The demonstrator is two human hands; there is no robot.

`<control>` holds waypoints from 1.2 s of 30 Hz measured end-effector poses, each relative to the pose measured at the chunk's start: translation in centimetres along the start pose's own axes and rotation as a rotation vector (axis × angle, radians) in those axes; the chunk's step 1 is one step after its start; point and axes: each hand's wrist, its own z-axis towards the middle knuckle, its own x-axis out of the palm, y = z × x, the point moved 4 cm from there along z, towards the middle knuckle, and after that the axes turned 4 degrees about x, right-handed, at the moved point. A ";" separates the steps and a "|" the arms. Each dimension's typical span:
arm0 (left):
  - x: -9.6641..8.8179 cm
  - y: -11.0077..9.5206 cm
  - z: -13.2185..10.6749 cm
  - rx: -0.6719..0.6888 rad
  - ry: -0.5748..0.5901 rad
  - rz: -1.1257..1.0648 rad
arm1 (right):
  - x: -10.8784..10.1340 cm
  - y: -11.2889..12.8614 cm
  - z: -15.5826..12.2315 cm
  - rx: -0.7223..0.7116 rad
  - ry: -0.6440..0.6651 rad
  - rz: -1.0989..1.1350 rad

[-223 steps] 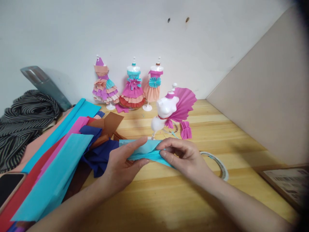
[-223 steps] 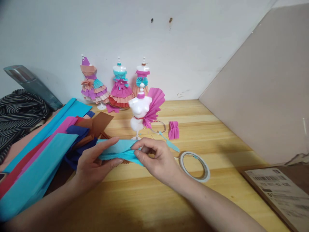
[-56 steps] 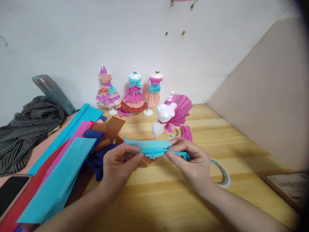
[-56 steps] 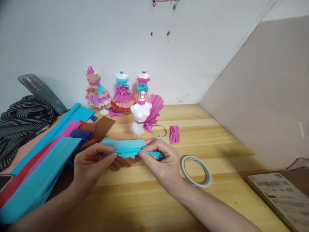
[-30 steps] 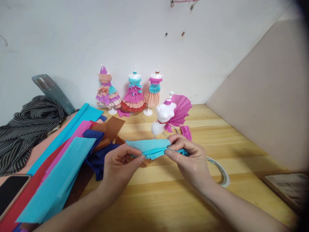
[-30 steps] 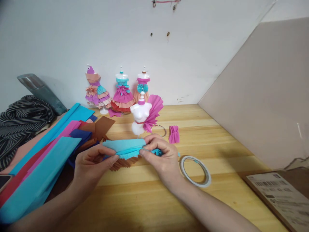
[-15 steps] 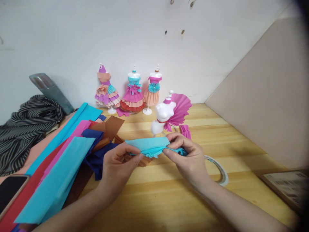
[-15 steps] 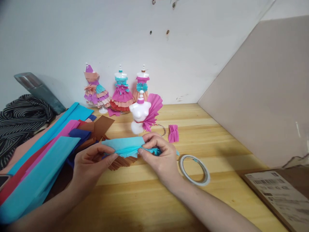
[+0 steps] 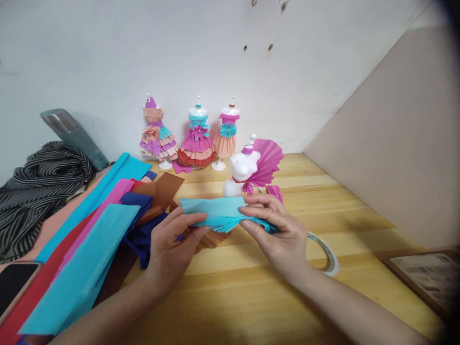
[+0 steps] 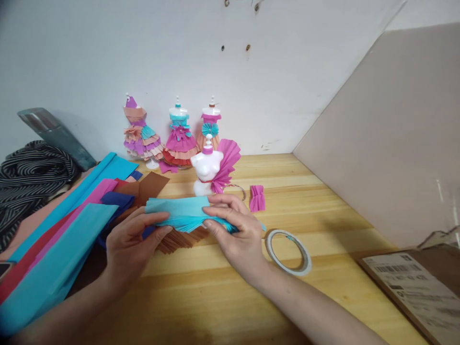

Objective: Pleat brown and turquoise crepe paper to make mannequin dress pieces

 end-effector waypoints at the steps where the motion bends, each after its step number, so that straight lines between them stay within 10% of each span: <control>1: 0.0 0.0 0.1 0.011 -0.002 0.005 | 0.0 0.1 0.0 -0.018 0.001 -0.022; 29: -0.6 -0.8 0.0 0.112 -0.110 0.126 | 0.5 -0.2 -0.3 -0.028 0.040 -0.119; 36: -0.5 -0.2 0.4 -0.109 -0.031 -0.005 | 0.7 -0.1 -0.3 -0.025 0.053 -0.082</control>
